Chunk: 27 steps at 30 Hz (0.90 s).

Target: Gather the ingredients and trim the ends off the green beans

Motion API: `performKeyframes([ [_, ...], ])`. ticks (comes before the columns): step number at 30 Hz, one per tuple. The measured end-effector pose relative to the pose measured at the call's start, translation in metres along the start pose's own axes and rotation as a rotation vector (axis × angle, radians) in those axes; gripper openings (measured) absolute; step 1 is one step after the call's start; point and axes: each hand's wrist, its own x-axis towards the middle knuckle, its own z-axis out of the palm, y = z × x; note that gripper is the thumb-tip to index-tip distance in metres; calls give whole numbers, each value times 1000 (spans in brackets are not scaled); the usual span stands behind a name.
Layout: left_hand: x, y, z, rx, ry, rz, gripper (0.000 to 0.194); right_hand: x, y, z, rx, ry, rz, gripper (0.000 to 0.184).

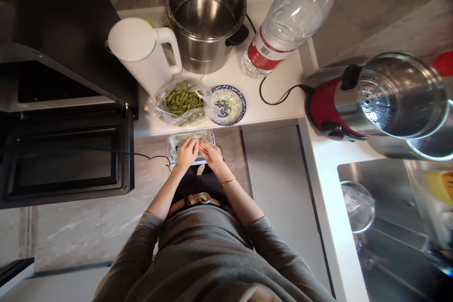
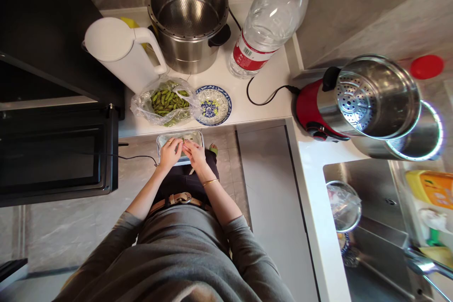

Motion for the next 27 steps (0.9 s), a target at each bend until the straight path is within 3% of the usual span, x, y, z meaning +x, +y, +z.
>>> performKeyframes([
  [5, 2, 1, 1, -95, -18, -18, 22, -4, 9, 3, -6, 14, -103, 27],
  [12, 10, -3, -1, -314, -64, -250, 16, -4, 15, 6, -114, 56, -226, 36],
  [16, 15, -10, -7, -542, -193, -390, 18, -7, 13, 6, -223, 52, -270, 33],
  [23, 15, -15, -26, -965, -441, -496, 43, -17, -3, 0, -444, -120, -319, 25],
  [25, 13, -12, -26, -956, -436, -501, 41, -17, -6, 0, -454, -147, -327, 23],
  [27, 12, -6, -21, -799, -308, -461, 34, -15, -4, 2, -397, -132, -324, 25],
])
